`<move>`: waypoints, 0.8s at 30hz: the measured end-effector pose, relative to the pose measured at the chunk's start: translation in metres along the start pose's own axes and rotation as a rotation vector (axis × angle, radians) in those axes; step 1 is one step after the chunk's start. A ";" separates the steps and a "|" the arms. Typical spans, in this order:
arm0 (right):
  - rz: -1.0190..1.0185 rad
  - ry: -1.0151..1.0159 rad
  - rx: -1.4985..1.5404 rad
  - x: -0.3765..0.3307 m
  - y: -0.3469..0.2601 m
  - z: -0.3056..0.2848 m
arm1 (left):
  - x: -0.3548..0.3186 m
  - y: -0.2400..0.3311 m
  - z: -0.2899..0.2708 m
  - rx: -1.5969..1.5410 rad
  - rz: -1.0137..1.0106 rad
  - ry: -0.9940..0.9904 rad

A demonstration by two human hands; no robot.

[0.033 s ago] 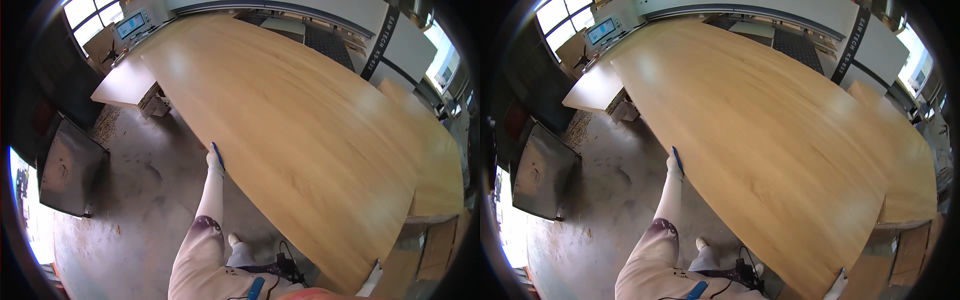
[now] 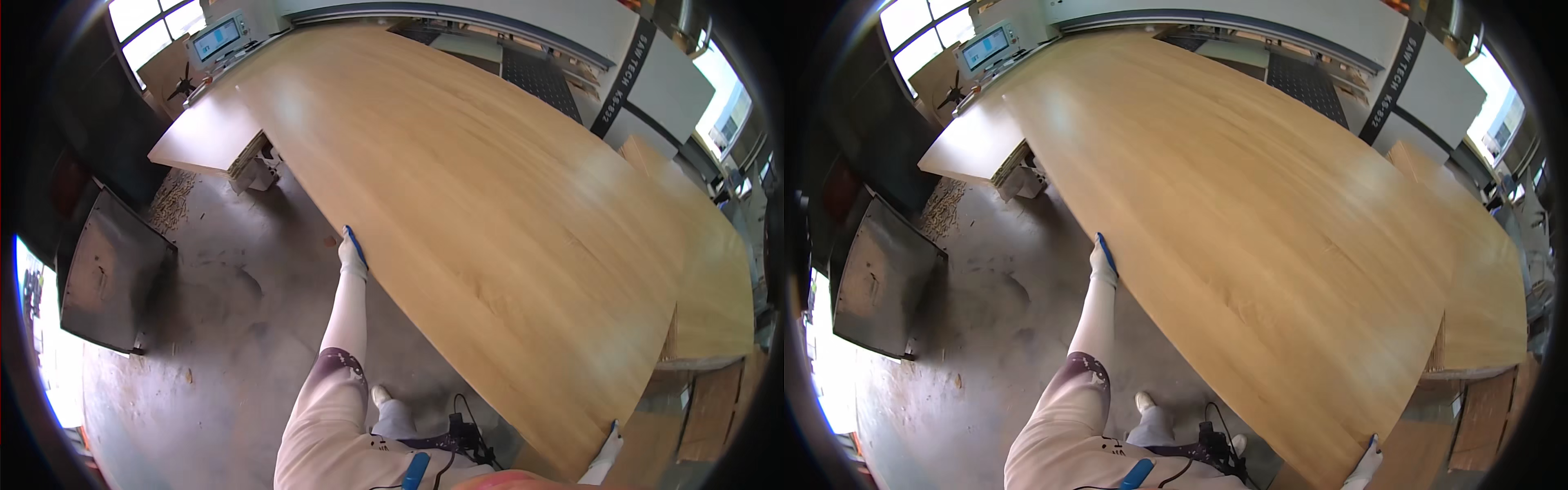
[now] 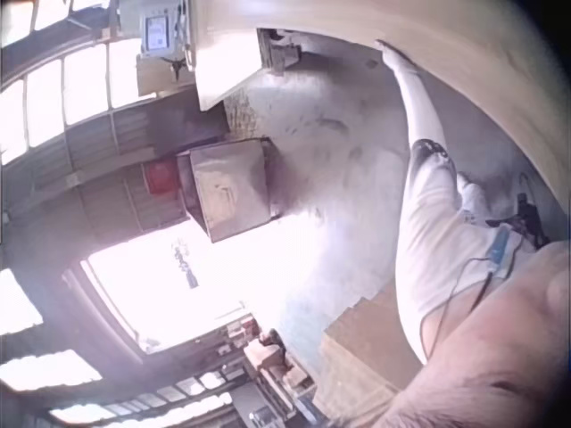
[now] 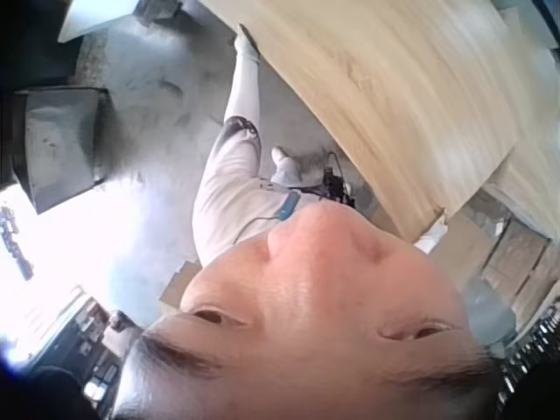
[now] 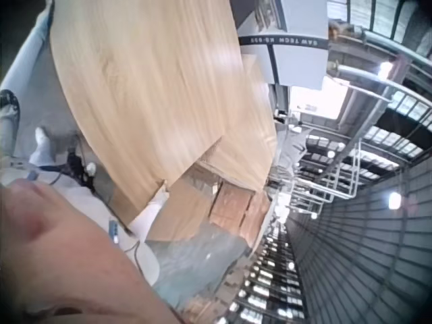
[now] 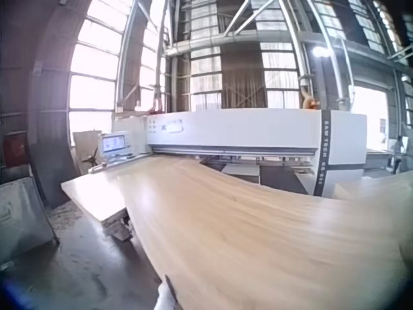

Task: Manually moving and stacking large wooden furniture panels from a machine table to a stack.

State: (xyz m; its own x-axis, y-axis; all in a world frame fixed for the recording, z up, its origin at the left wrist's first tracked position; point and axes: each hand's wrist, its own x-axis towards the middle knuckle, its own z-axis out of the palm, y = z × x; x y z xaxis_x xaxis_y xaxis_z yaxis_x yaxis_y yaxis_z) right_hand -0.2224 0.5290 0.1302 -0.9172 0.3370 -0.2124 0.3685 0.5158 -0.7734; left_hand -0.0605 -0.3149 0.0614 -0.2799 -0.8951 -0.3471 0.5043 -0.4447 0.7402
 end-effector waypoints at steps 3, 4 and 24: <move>0.062 -0.207 0.251 -0.040 -0.067 0.082 | 0.047 0.016 0.010 -0.326 -0.094 -0.325; 0.092 -0.300 0.307 -0.054 -0.087 0.109 | 0.045 0.010 0.004 -0.230 -0.006 -0.465; -0.094 -2.100 -0.116 -0.312 -0.269 0.476 | -0.144 -0.081 -0.221 0.390 -0.634 -0.148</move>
State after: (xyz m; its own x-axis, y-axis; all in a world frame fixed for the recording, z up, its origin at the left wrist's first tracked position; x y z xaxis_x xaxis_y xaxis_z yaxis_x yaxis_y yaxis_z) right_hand -0.1066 -0.0895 0.1202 0.3497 -0.8260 -0.4421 0.2517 0.5374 -0.8049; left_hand 0.1193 -0.1574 -0.0762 -0.5403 -0.4463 -0.7134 -0.1073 -0.8043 0.5845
